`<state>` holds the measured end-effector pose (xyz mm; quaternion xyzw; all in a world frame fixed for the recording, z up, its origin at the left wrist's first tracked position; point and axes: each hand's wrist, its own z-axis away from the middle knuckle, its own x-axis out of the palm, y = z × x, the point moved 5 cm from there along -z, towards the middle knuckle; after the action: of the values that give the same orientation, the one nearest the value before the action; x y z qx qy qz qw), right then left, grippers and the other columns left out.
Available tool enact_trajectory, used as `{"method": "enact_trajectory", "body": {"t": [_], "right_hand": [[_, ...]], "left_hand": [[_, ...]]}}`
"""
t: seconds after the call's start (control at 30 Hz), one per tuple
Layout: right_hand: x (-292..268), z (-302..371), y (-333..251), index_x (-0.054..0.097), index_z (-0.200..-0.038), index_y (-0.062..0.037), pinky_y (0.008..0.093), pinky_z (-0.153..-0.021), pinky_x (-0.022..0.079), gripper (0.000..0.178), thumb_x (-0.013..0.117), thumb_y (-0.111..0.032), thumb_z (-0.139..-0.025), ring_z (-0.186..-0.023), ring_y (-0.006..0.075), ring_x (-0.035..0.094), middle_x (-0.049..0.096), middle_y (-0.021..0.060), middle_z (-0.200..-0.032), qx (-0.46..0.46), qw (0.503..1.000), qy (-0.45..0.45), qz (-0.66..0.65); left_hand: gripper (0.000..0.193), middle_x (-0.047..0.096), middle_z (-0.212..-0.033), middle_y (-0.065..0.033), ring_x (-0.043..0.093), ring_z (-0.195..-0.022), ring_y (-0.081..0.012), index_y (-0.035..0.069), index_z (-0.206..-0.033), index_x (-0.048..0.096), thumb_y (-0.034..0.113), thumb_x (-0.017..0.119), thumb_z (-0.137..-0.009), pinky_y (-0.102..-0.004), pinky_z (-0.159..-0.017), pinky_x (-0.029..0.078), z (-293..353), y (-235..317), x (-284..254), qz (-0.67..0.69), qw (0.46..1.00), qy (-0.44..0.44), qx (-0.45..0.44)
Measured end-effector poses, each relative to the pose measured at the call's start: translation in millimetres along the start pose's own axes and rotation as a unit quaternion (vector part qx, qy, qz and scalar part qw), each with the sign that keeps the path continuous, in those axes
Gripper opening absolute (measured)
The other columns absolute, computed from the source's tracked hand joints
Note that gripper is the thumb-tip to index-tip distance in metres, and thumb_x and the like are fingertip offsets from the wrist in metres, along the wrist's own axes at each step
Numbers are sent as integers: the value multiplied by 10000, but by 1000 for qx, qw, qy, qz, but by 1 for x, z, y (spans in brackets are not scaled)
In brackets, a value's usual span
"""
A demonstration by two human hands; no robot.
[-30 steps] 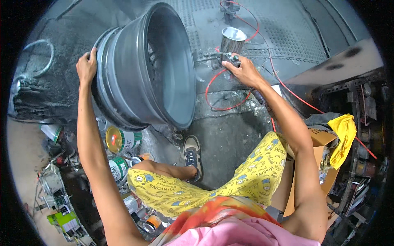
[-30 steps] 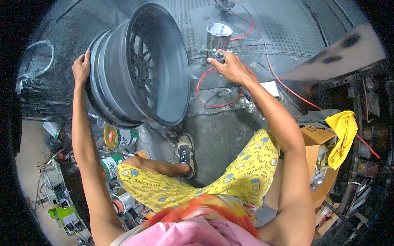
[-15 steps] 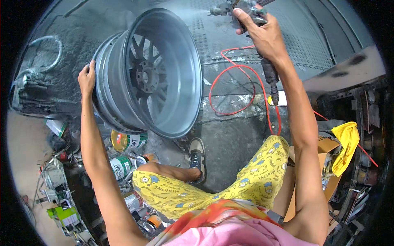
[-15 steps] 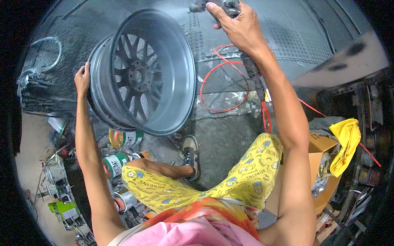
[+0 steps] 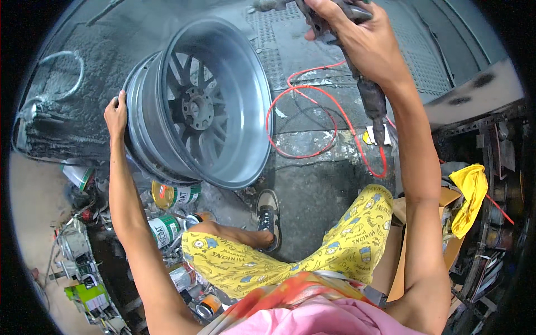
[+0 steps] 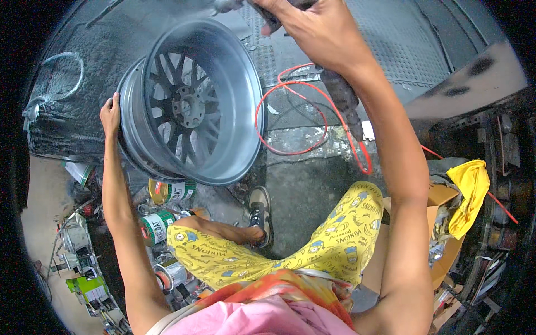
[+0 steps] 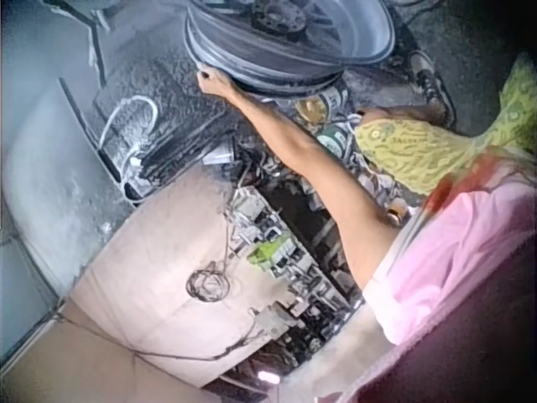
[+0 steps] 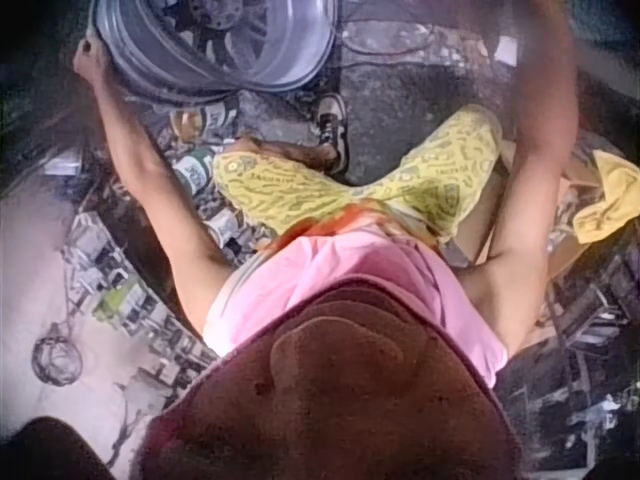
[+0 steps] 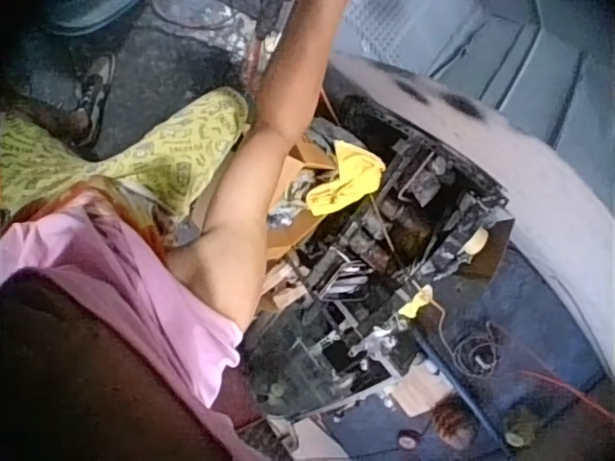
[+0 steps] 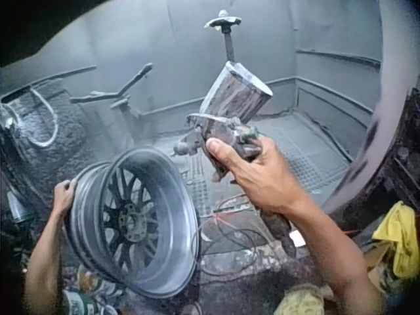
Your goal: The person carries a car wheel rim into a spray booth, handles paint containers and a spray gun, and then coats the rim in grey paint while rotating the rim to cover the spokes and inner surface.
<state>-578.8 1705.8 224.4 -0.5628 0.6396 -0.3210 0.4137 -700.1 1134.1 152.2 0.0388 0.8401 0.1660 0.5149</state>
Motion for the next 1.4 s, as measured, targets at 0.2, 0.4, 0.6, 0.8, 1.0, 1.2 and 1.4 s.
{"method": "enact_trajectory", "body": {"t": [0.2,0.4,0.6,0.8,1.0,1.2,1.4], "right_hand": [[22,-23,60,696,-1109,-33,267,-607,472,302,619,-307,-1007,-647,72,566,617,-32,-734,45,988,-15,148],[45,3,149,653,-934,-15,392,-622,489,415,670,-429,-934,-606,189,647,607,95,-627,59,973,-79,209],[58,65,164,635,-948,-11,368,-610,468,398,657,-408,-955,-615,154,591,595,79,-636,130,956,-200,172],[61,101,135,652,-1058,-24,301,-625,466,345,657,-358,-974,-660,97,584,626,31,-744,188,940,-275,73],[74,104,91,648,-1033,-29,253,-663,464,227,653,-251,-988,-715,66,580,622,-25,-829,194,949,-245,-48],[116,73,67,652,-995,-37,299,-562,470,362,660,-397,-957,-591,104,590,622,25,-677,87,971,-204,-87],[123,29,57,671,-961,-37,331,-583,495,367,672,-403,-938,-595,142,633,608,48,-627,24,991,-127,-32]], "left_hand": [[546,690,-885,-228,672,-859,-305,-23,-978,697,509,570,-970,-389,-815,480,4,-11,-2,7,997,64,38],[545,668,-804,-189,606,-775,-199,-37,-965,691,498,587,-969,-356,-786,476,0,-8,0,2,1000,16,10],[551,676,-809,-169,596,-787,-188,-31,-963,699,510,594,-964,-350,-794,475,10,-20,-3,23,999,44,6],[532,714,-872,-169,653,-851,-211,-27,-1010,710,494,611,-957,-343,-828,483,6,-26,-6,18,999,37,-18],[486,736,-913,-196,701,-893,-254,-27,-1003,739,447,654,-937,-367,-825,504,10,-20,-8,39,993,104,34],[503,729,-903,-195,684,-861,-233,-27,-1028,727,459,617,-961,-363,-824,494,6,-27,-4,26,996,83,29],[489,722,-869,-161,654,-835,-196,-32,-1020,722,444,622,-963,-347,-812,488,15,-17,0,49,994,94,30]]}}
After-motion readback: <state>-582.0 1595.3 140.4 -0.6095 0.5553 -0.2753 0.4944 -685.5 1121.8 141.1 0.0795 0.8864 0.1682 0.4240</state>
